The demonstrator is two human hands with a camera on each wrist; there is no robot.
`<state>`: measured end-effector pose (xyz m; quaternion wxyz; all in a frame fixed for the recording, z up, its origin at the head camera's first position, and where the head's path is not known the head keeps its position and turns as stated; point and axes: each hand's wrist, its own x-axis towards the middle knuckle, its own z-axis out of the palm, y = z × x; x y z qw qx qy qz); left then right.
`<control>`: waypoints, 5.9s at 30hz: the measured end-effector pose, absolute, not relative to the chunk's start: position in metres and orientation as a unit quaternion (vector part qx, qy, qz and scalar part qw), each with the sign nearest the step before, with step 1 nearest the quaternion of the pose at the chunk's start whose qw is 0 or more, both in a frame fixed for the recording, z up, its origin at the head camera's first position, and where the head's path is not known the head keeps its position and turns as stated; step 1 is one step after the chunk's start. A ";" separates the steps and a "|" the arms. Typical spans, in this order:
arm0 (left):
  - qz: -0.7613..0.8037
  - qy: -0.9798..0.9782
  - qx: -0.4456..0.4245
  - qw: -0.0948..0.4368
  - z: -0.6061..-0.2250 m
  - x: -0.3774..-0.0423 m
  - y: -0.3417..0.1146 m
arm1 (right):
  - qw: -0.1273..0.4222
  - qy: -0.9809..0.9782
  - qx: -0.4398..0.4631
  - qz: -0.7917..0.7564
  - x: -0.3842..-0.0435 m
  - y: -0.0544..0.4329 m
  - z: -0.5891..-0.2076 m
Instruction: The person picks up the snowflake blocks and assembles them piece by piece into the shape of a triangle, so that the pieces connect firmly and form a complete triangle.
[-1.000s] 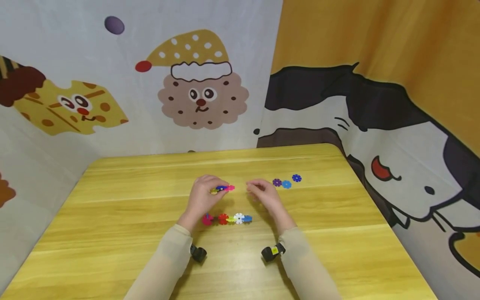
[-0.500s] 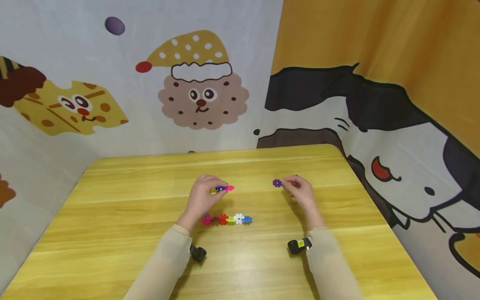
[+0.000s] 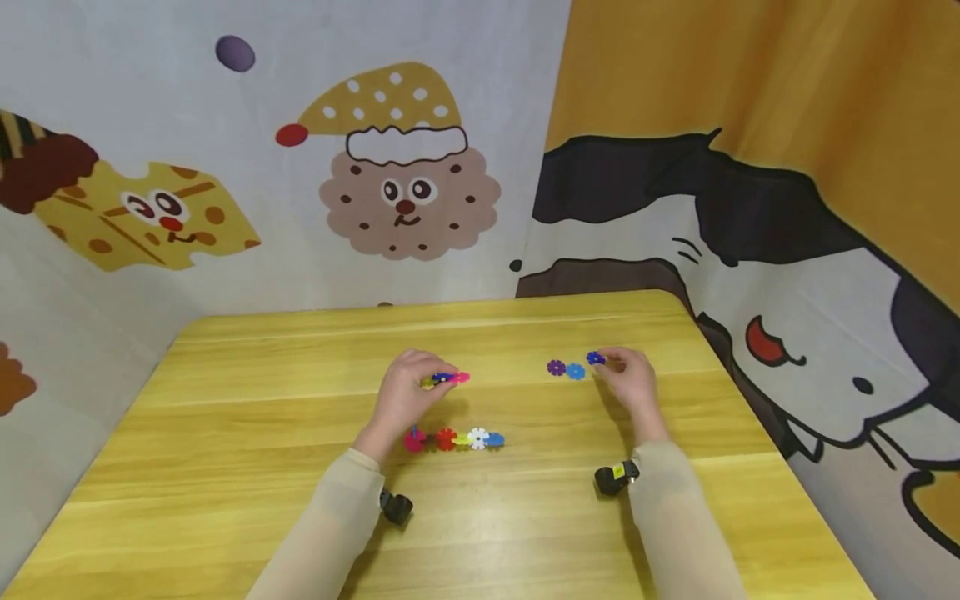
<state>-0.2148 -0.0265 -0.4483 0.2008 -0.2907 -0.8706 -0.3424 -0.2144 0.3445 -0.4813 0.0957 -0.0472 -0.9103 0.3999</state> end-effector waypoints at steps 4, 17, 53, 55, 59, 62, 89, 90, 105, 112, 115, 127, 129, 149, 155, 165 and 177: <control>-0.340 -0.872 -0.290 0.199 -0.447 -0.215 -0.026 | 0.081 -0.911 -0.038 0.402 -0.218 0.350 -0.484; -0.343 -0.871 -0.289 0.200 -0.447 -0.215 -0.026 | 0.058 -0.941 0.014 0.332 -0.233 0.360 -0.491; -0.349 -0.858 -0.305 0.219 -0.448 -0.215 -0.025 | 0.070 -0.860 0.052 0.503 -0.205 0.265 -0.471; -0.350 -0.858 -0.305 0.221 -0.448 -0.215 -0.025 | 0.073 -0.856 0.063 0.508 -0.206 0.255 -0.470; -0.354 -0.855 -0.306 0.222 -0.448 -0.215 -0.025 | 0.068 -0.846 0.077 0.524 -0.205 0.238 -0.468; -0.357 -0.852 -0.310 0.226 -0.449 -0.215 -0.025 | 0.065 -0.836 0.079 0.539 -0.203 0.226 -0.466; -0.371 -0.823 -0.343 0.261 -0.453 -0.215 -0.027 | 0.049 -0.824 0.120 0.552 -0.205 0.183 -0.455; -0.371 -0.821 -0.343 0.264 -0.453 -0.215 -0.027 | 0.052 -0.824 0.118 0.551 -0.205 0.182 -0.456; -0.353 -0.820 -0.333 0.304 -0.456 -0.218 -0.025 | 0.089 -0.781 0.099 0.610 -0.203 0.169 -0.466; -0.296 -0.861 -0.312 0.270 -0.451 -0.216 -0.023 | 0.085 -0.761 0.060 0.641 -0.202 0.167 -0.469; -0.259 -0.876 -0.307 0.268 -0.449 -0.214 -0.019 | 0.088 -0.745 0.042 0.659 -0.203 0.164 -0.470; -0.252 -0.878 -0.302 0.274 -0.453 -0.214 -0.012 | 0.084 -0.689 0.034 0.719 -0.205 0.158 -0.471; -0.263 -0.877 -0.300 0.268 -0.453 -0.215 -0.013 | 0.079 -0.693 0.043 0.715 -0.205 0.162 -0.471; -0.291 -0.882 -0.295 0.226 -0.452 -0.215 -0.018 | 0.105 -0.887 -0.025 0.448 -0.207 0.303 -0.486; -0.290 -0.886 -0.292 0.214 -0.450 -0.215 -0.019 | 0.076 -0.910 -0.017 0.406 -0.208 0.320 -0.489; -0.317 -0.895 -0.279 0.145 -0.439 -0.221 -0.025 | 0.069 -0.934 0.001 0.350 -0.215 0.324 -0.494; -0.356 -0.900 -0.244 0.063 -0.431 -0.229 -0.035 | 0.051 -0.935 -0.012 0.351 -0.218 0.323 -0.493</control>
